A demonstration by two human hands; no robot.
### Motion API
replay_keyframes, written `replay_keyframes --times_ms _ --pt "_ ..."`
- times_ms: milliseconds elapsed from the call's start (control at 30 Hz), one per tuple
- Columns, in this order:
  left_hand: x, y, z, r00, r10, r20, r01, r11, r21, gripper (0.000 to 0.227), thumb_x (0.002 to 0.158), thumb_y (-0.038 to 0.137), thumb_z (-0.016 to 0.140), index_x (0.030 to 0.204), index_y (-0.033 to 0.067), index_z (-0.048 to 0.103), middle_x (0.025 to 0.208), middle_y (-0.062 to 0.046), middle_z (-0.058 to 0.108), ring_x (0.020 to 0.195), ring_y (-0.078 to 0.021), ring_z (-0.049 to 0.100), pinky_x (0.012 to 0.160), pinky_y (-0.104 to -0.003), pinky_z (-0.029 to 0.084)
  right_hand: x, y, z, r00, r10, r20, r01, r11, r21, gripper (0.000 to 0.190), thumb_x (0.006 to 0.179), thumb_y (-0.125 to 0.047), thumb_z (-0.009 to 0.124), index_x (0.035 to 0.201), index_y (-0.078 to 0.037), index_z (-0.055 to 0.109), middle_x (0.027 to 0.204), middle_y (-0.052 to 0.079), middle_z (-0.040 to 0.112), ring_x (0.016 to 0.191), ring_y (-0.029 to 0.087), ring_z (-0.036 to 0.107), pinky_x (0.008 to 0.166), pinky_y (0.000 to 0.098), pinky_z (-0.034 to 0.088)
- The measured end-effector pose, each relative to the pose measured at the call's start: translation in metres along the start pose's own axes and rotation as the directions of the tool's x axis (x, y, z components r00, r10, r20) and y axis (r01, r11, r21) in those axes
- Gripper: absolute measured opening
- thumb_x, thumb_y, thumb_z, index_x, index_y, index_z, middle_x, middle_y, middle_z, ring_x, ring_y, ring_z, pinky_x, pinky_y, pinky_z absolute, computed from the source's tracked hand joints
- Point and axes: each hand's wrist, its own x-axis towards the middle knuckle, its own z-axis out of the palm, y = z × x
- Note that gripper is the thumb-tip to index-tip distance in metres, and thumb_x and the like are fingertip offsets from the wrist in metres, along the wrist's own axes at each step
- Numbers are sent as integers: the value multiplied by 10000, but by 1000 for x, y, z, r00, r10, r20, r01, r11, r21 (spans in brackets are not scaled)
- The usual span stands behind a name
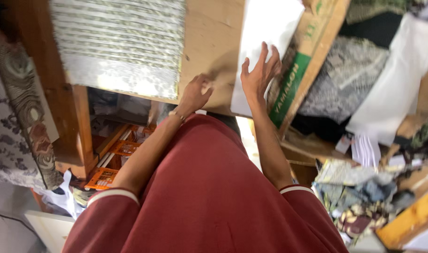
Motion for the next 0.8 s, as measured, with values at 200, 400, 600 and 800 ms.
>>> replay_keyframes --times_ms 200,400,600,800 --pt "-62 -48 -68 945 -206 -256 196 978 -66 350 919 188 714 1207 22 605 966 -163 733 886 -302 742 681 -404 562 77 -67 66 918 -378 123 356 920 166 531 876 -111 773 1356 -47 557 1307 170 516 1289 386 481 1067 596 323" --pt "-120 -103 -100 864 -262 -430 281 960 -20 321 927 221 743 1157 23 640 895 -162 734 785 -308 728 685 -413 566 172 -185 175 669 -722 174 711 691 130 489 773 -106 808 1230 -23 655 1221 195 552 1184 387 494 1022 565 370" --pt "-146 -125 -137 776 -515 -364 392 846 -361 290 947 256 704 1128 37 646 947 -142 767 821 -255 762 716 -374 599 258 -296 269 741 -643 193 646 761 57 485 773 -105 807 1207 50 653 1178 242 586 1103 415 565 911 536 465" --pt "-127 -155 -212 737 -610 -292 480 776 -409 317 959 272 696 1147 20 658 947 -154 768 835 -247 761 726 -365 595 283 -335 318 827 -541 153 553 831 -49 406 720 -42 789 1089 60 656 1147 261 632 1045 415 612 821 506 522"
